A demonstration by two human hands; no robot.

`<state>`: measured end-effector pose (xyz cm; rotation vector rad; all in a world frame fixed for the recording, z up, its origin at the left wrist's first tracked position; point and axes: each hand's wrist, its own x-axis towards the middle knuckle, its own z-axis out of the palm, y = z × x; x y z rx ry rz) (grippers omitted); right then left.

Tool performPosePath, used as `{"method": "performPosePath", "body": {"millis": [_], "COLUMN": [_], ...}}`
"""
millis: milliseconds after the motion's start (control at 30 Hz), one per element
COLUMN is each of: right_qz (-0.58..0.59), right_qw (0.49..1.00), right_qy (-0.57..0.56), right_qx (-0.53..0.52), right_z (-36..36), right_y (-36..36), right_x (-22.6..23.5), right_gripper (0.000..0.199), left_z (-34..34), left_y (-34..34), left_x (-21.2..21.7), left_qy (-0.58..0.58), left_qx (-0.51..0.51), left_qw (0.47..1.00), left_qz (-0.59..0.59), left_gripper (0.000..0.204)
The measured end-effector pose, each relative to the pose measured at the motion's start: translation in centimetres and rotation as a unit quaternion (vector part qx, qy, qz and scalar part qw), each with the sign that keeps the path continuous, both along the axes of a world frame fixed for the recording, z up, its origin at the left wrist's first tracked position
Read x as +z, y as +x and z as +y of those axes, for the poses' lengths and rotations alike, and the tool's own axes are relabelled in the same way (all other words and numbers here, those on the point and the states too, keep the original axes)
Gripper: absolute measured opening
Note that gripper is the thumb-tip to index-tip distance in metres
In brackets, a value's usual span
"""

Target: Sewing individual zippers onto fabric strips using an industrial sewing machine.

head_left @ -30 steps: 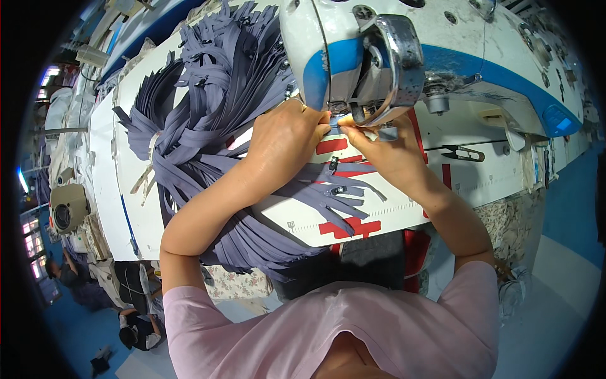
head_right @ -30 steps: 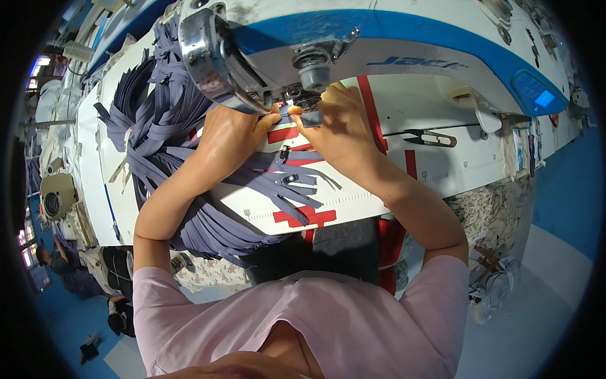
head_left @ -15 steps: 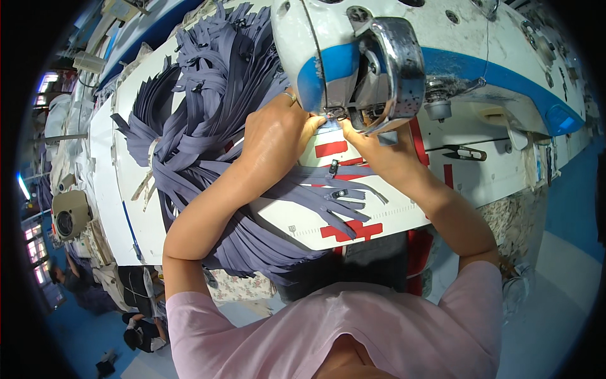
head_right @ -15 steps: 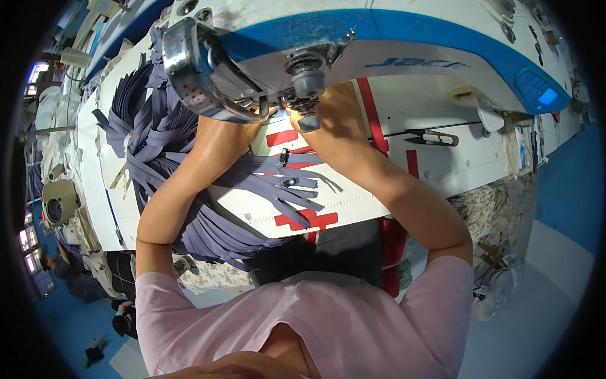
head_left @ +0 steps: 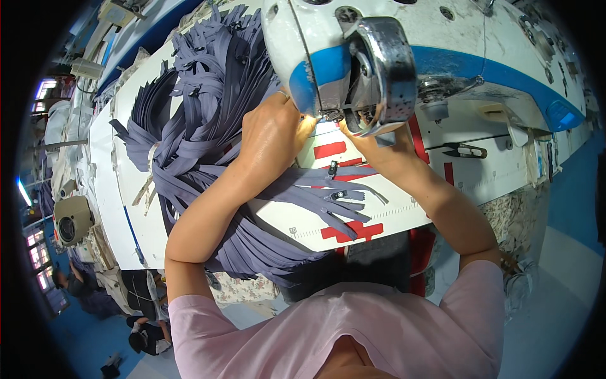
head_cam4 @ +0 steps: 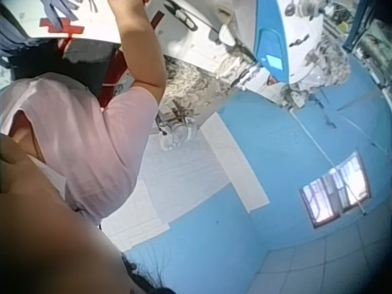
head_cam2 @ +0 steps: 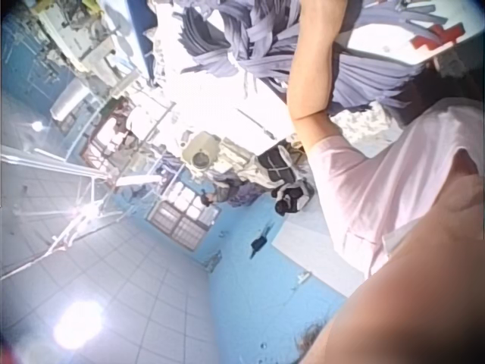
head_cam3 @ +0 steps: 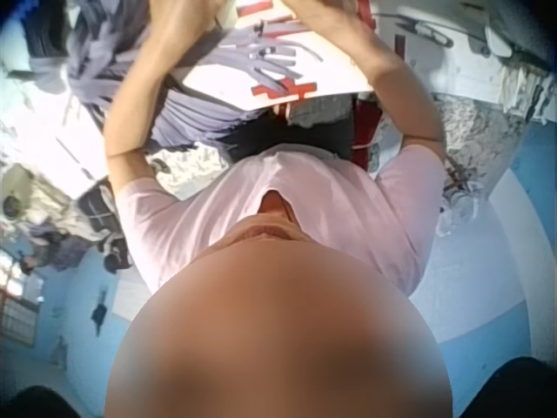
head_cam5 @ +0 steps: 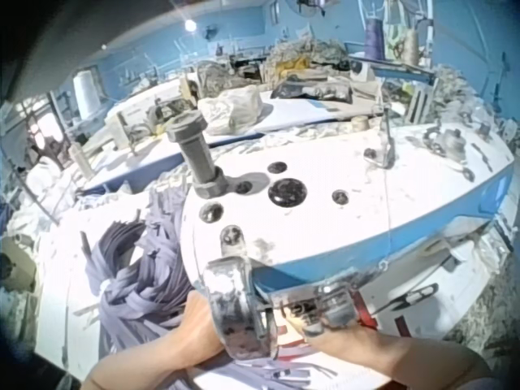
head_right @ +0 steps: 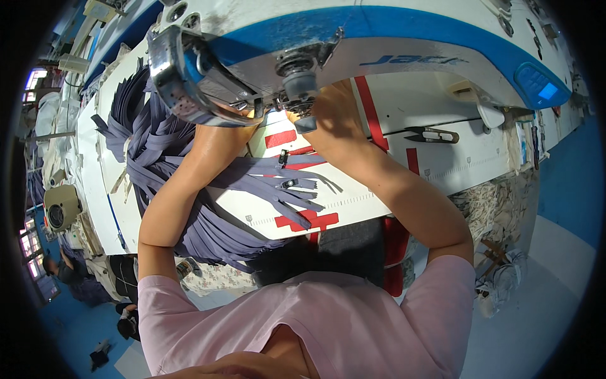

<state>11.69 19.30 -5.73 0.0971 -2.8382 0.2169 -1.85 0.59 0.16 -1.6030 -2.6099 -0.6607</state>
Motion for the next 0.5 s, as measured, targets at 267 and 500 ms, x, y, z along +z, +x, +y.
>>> {"method": "performPosePath", "body": {"millis": [267,500], "right_qz": [0.043,0.096], "right_qw": [0.997,0.974], "right_qy": [0.062,-0.204], "right_qx": [-0.004,-0.006], "right_z": [-0.1,-1.0], "right_y": [0.1,0.3], "right_x": [0.5,3.4], "right_gripper": [0.04,0.05], "left_z": [0.0,0.2], "left_y": [-0.2,-0.2], "left_x": [0.0,0.3], "left_qy": [-0.018,-0.019], "left_qx": [-0.007,-0.011], "left_qw": [1.0,0.999], "left_qz": [0.014,0.023], "left_gripper": [0.021,0.025]}}
